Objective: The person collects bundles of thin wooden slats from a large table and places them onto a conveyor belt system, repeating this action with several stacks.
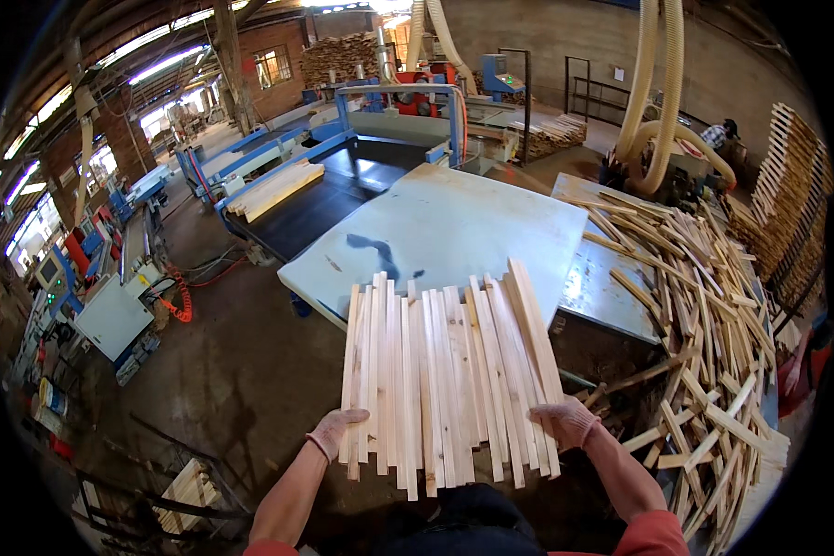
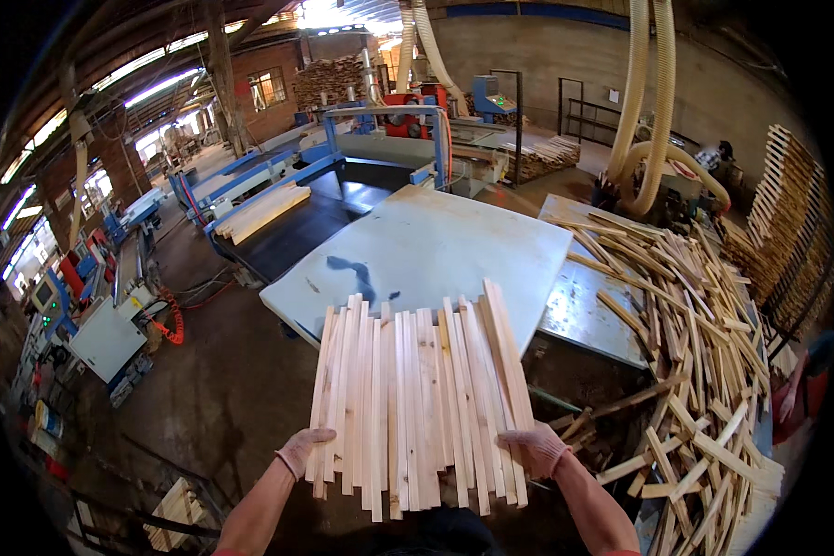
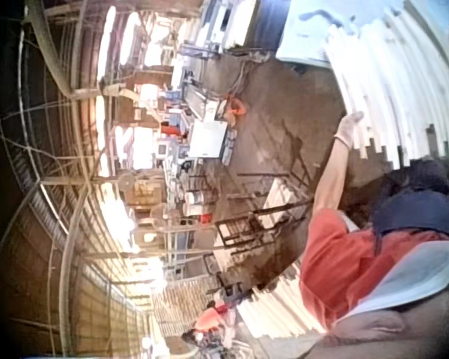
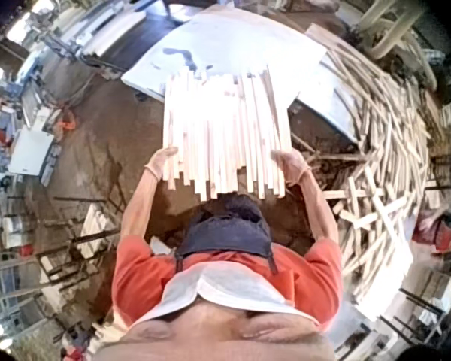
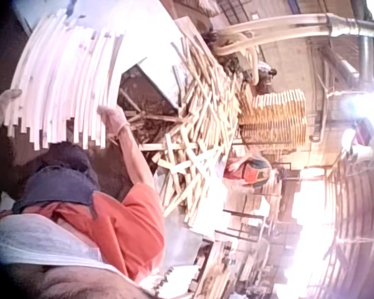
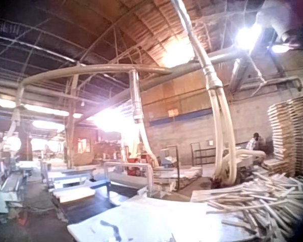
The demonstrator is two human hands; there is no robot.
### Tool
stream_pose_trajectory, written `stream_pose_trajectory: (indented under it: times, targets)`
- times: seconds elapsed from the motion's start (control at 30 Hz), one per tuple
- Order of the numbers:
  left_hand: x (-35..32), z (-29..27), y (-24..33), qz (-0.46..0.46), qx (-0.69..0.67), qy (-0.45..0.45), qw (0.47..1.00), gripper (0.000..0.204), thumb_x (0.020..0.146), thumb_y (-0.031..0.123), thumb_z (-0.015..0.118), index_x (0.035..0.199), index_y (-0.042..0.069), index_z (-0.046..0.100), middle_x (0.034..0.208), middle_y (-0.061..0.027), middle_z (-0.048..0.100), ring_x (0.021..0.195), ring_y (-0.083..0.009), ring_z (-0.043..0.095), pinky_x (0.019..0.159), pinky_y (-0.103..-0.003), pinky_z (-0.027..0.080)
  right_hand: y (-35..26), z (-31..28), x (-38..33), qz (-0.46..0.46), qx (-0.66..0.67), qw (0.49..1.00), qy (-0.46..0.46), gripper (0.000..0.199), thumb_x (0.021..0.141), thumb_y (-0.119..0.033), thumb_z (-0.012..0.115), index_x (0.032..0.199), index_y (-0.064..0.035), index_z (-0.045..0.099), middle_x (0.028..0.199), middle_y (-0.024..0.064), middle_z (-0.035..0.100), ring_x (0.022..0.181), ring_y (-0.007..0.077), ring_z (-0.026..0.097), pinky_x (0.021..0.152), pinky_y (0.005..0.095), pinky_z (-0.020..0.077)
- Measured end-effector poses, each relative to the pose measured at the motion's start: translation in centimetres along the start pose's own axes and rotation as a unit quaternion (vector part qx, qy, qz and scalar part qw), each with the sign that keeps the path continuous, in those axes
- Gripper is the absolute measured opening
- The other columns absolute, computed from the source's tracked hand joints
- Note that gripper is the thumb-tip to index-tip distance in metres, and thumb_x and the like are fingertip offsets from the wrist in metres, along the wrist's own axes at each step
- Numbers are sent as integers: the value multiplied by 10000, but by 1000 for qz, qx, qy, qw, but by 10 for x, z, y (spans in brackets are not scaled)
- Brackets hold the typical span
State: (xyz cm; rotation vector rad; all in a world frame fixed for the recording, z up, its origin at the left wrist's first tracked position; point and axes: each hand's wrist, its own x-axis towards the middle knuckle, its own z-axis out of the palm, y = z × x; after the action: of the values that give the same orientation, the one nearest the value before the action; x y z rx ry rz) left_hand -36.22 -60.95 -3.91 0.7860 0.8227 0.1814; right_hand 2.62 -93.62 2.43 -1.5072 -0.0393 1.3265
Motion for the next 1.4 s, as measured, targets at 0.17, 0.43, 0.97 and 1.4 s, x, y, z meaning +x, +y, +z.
stream_pose_trajectory:
  times: [0.17,0.43,0.97,1.4]
  targets:
    - [90,-10,91,24,54,29,998,518,1009,274,707,1402,-44,599,1186,-172,751,1013,-319,764,909,-476,648,-51,14,90,-68,69,995,-33,318,915,-125,840,1165,27,716,1005,110,759,855,228,747,706,415,625]
    - [235,-49,225,139,204,110,963,762,1033,449,691,1579,-27,454,1493,-161,596,1361,-244,568,1166,-379,444,-133,64,211,-152,-41,988,-3,363,908,-108,810,1214,35,677,979,115,726,819,268,723,690,432,612]
    - [351,-205,513,133,663,271,685,1010,857,767,684,1547,51,500,1355,-164,658,1264,-392,643,1070,-503,507,-158,351,429,-218,126,966,-56,516,1046,-317,580,1387,69,606,1317,167,697,1169,330,682,1042,463,557]
    - [413,-379,672,176,710,207,650,1035,977,659,576,1698,6,221,1741,-335,175,1601,-470,243,1276,-573,216,-239,559,546,-33,97,995,18,561,1062,-474,590,1520,-152,554,1530,119,565,1381,376,521,1105,618,442]
